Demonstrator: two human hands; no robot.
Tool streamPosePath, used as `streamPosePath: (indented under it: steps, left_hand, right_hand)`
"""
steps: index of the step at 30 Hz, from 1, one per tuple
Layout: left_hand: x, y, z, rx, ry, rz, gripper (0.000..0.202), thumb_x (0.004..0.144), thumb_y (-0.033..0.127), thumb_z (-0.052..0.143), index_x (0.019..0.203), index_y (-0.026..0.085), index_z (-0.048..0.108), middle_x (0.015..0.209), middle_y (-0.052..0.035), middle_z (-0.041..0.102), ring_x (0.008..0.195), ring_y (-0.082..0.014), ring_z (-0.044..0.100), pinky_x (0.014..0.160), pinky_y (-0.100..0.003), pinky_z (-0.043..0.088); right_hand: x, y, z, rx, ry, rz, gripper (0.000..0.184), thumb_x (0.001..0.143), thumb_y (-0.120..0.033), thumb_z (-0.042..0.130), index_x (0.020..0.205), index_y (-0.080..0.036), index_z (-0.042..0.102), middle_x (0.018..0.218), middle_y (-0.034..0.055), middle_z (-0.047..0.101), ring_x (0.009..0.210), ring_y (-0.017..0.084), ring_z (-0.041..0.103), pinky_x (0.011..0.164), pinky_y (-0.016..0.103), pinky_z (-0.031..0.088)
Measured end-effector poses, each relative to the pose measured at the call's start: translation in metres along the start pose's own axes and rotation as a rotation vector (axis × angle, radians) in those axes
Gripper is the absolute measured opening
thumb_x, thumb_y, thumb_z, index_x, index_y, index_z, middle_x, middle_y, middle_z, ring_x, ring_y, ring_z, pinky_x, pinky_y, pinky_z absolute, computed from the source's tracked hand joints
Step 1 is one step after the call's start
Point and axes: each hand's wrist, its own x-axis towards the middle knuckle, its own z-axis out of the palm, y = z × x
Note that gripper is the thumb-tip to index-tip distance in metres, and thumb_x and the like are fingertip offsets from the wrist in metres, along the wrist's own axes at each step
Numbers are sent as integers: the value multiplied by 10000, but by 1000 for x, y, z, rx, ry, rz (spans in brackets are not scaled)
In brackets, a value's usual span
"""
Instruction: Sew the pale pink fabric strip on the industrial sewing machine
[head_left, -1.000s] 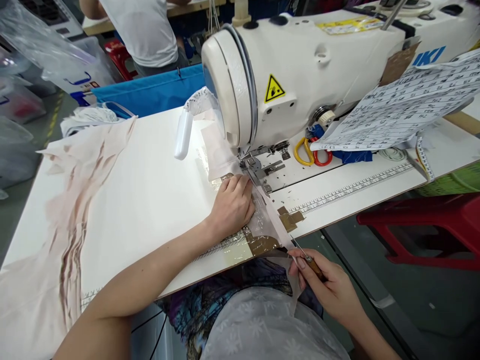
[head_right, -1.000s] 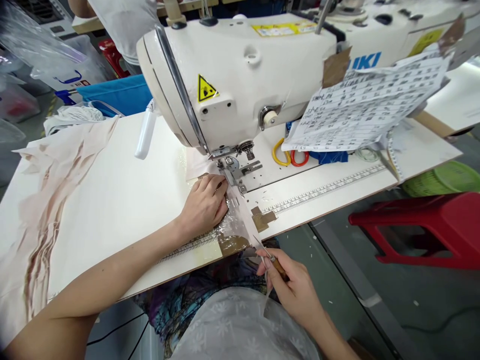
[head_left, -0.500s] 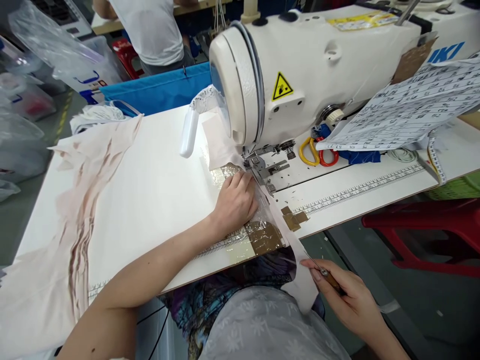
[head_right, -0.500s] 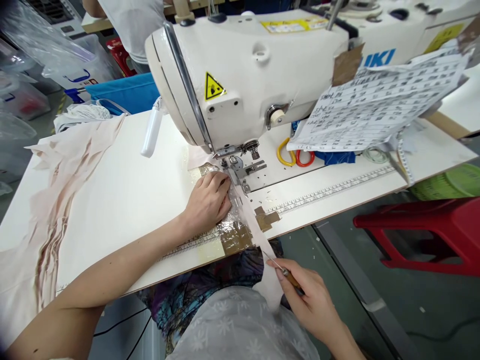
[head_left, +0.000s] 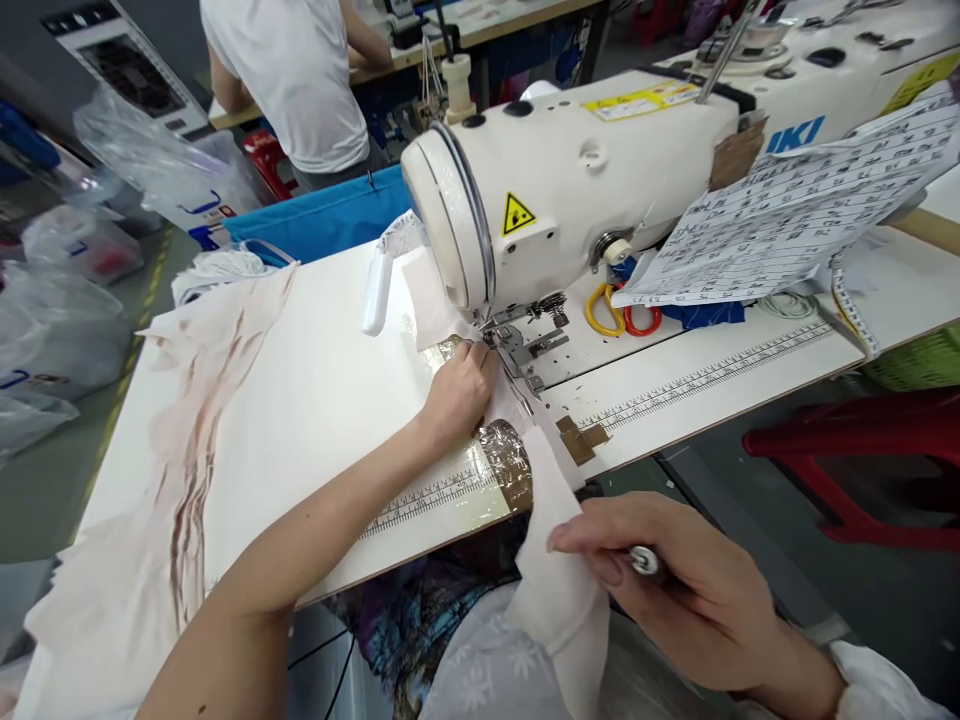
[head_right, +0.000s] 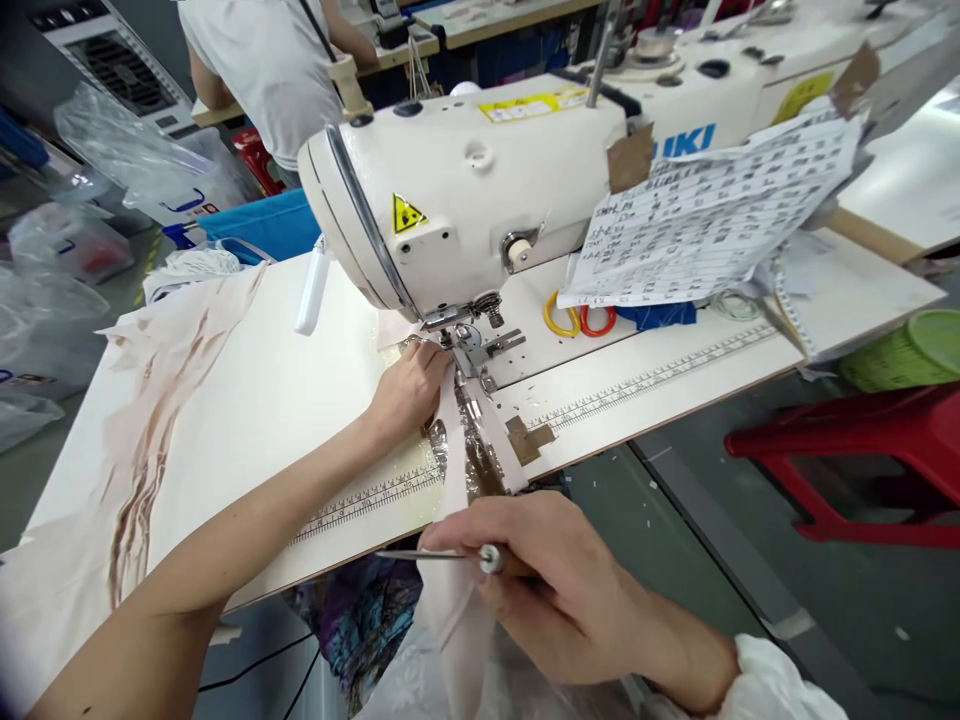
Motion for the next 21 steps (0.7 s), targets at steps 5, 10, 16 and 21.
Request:
streamPosePath:
  steps: [5, 10, 16, 21]
  left_hand:
    - [4, -15, 10, -142, 110, -64, 156, 953, 118, 494, 934, 130, 648, 956, -116, 656, 829, -216, 609, 670, -330, 567]
    - [3, -25, 11, -397, 184, -174, 113, 897, 138, 546, 846, 188, 634, 936, -60, 688, 877, -198, 649, 744, -332, 566]
    - [7, -30, 6, -595, 178, -203, 124, 887, 254, 559, 783, 205, 606, 909, -45, 696, 851, -185, 654, 727, -319, 533]
    - [9, -27, 3, -632, 167, -232, 144, 890, 282, 555, 778, 210, 611, 890, -35, 695, 834, -170, 646, 727, -307, 523]
  right_hand:
    - [0, 21, 6, -44, -77, 113, 225, 1050, -233, 385, 1207, -241, 546, 503, -106, 482, 377, 105, 451, 453, 225, 380]
    - [2, 62, 15, -258, 22, 383, 288, 1037, -319, 387, 1176, -119, 540, 563, -49, 561, 426, 139, 514, 434, 250, 338]
    - [25, 93, 37, -616, 65, 327, 296, 1034, -239, 365, 1198, -148, 593, 935, 73, 758, 679, 178, 690, 510, 262, 395]
    - [38, 101, 44, -703, 66, 268, 328, 1042, -227, 380, 1242, -140, 624, 988, 73, 771, 786, 175, 718, 541, 262, 412]
